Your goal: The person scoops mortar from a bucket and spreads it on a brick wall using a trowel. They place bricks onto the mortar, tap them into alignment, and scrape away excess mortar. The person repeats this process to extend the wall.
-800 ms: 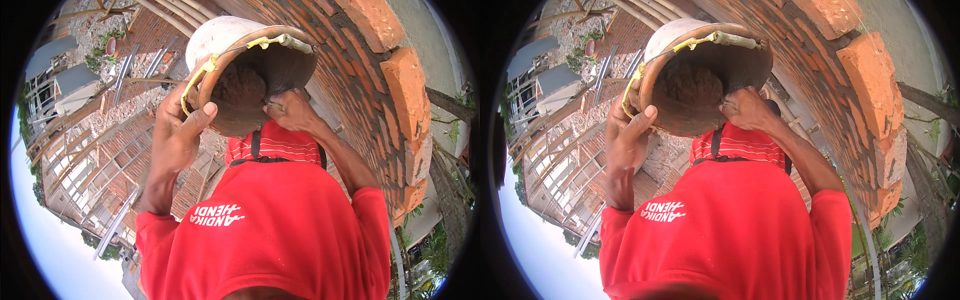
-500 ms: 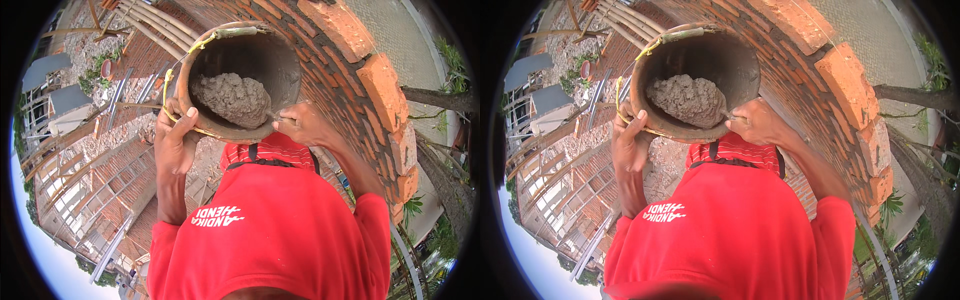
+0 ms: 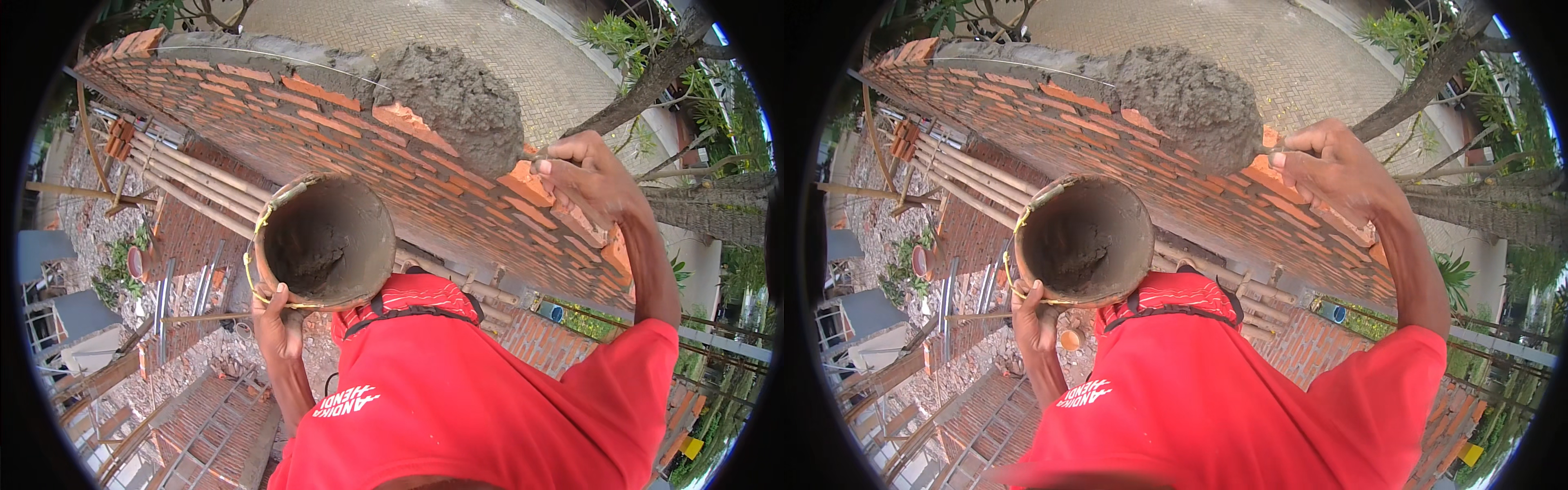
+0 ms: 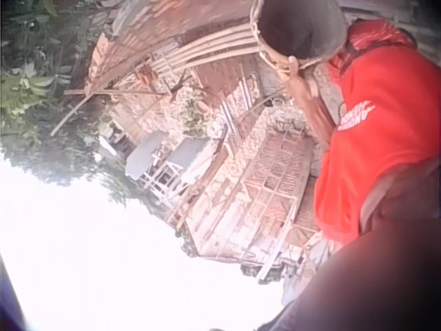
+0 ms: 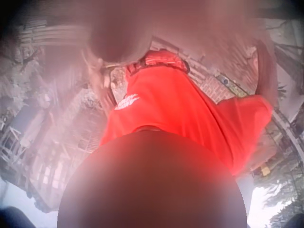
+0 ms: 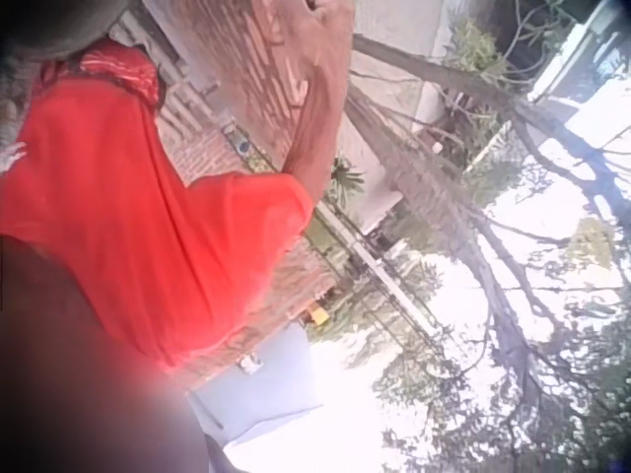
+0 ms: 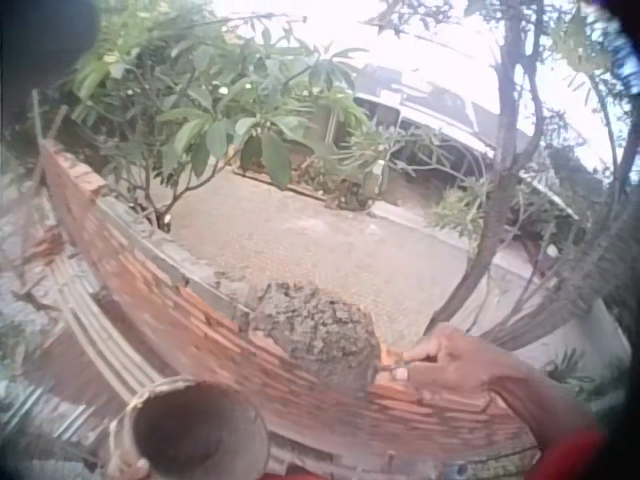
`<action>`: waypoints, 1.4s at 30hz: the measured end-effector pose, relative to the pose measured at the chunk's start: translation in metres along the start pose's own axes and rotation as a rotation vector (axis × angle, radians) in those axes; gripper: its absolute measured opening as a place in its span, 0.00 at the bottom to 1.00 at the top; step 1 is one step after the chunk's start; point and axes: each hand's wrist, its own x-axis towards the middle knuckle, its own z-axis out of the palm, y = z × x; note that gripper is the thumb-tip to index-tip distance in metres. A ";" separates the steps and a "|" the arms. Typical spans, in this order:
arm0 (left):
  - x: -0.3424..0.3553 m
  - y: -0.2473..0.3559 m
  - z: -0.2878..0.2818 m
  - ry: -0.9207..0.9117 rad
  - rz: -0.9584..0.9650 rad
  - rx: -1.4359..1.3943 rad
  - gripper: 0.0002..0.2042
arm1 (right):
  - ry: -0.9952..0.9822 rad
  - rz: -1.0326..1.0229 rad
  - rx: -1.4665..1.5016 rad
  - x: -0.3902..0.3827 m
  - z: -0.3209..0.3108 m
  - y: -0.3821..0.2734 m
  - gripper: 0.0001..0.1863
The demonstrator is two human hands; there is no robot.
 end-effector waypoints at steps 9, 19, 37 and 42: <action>0.004 0.006 -0.008 -0.008 -0.026 0.017 0.12 | 0.176 -0.118 -0.601 0.080 -0.023 0.020 0.22; 0.019 0.004 -0.016 -0.031 -0.030 0.019 0.16 | 0.254 -0.157 -0.647 0.055 -0.037 0.053 0.20; 0.023 -0.013 0.021 -0.068 -0.095 0.020 0.20 | 0.646 -0.363 -0.901 -0.025 -0.020 0.089 0.10; 0.022 -0.021 0.025 -0.037 -0.096 0.020 0.19 | 0.580 -0.288 -0.849 0.014 -0.019 0.054 0.15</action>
